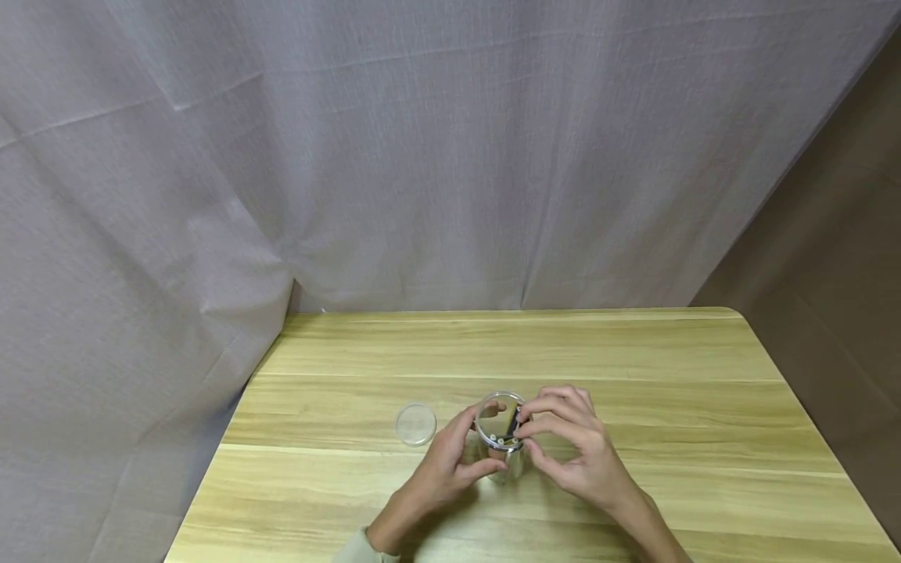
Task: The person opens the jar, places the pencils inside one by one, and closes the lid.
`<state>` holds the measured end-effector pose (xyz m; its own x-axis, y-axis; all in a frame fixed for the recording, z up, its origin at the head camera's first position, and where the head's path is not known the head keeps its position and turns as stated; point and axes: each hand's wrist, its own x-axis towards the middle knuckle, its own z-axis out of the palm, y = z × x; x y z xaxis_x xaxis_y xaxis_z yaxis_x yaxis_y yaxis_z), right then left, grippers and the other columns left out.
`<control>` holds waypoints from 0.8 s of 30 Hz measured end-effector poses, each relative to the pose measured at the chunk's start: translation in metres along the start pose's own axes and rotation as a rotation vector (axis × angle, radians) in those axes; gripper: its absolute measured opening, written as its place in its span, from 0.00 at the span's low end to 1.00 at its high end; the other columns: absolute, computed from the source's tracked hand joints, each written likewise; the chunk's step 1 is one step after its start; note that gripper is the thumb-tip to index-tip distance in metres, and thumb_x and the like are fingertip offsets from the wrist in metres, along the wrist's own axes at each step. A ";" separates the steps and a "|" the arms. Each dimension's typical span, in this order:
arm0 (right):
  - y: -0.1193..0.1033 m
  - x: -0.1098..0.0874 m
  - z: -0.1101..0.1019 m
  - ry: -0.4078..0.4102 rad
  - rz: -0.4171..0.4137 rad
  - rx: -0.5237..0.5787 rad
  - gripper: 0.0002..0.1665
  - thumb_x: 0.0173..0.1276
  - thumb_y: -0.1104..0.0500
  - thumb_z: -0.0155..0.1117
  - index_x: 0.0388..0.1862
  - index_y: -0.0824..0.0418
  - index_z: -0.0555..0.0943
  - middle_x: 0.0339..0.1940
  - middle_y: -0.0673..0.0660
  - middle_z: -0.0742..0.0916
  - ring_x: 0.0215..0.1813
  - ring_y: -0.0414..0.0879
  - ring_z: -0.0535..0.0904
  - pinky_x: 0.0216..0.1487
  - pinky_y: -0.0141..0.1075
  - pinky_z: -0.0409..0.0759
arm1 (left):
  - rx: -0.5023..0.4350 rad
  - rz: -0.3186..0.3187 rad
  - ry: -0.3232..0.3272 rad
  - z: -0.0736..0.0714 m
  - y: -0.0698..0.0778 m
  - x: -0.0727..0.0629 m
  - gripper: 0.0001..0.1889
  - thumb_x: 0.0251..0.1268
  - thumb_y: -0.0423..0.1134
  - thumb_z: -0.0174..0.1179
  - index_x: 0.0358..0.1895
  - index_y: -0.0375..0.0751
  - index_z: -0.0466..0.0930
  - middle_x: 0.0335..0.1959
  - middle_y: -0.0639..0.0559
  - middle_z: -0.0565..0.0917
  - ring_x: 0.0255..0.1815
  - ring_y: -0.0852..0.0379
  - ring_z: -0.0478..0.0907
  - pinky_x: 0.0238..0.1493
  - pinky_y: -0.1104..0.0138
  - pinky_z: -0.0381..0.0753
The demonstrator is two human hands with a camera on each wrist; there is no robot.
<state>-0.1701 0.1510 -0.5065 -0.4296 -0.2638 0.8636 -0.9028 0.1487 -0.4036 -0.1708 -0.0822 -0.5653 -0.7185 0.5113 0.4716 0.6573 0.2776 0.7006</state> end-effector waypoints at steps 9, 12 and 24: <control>0.002 -0.002 0.002 0.003 -0.039 -0.054 0.04 0.66 0.61 0.71 0.38 0.57 0.91 0.44 0.60 0.89 0.52 0.56 0.79 0.72 0.40 0.65 | -0.006 -0.008 0.000 0.000 0.000 0.000 0.44 0.61 0.38 0.77 0.78 0.37 0.64 0.73 0.43 0.77 0.72 0.47 0.77 0.73 0.51 0.77; 0.002 -0.002 0.002 0.011 -0.044 -0.065 0.04 0.68 0.59 0.71 0.37 0.58 0.91 0.45 0.62 0.89 0.52 0.57 0.78 0.72 0.40 0.65 | -0.009 -0.007 0.002 0.000 0.000 0.000 0.44 0.61 0.38 0.78 0.78 0.37 0.64 0.73 0.43 0.77 0.71 0.47 0.77 0.73 0.51 0.77; -0.004 -0.003 0.003 0.078 0.021 -0.033 0.11 0.65 0.61 0.74 0.43 0.67 0.89 0.51 0.66 0.87 0.55 0.55 0.78 0.69 0.36 0.71 | 0.003 -0.032 0.004 0.000 -0.001 -0.001 0.47 0.62 0.41 0.78 0.81 0.43 0.61 0.73 0.47 0.77 0.72 0.48 0.76 0.73 0.50 0.77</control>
<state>-0.1649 0.1485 -0.5081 -0.4440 -0.1855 0.8766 -0.8920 0.1849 -0.4126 -0.1713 -0.0831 -0.5667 -0.7400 0.4991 0.4509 0.6346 0.2958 0.7140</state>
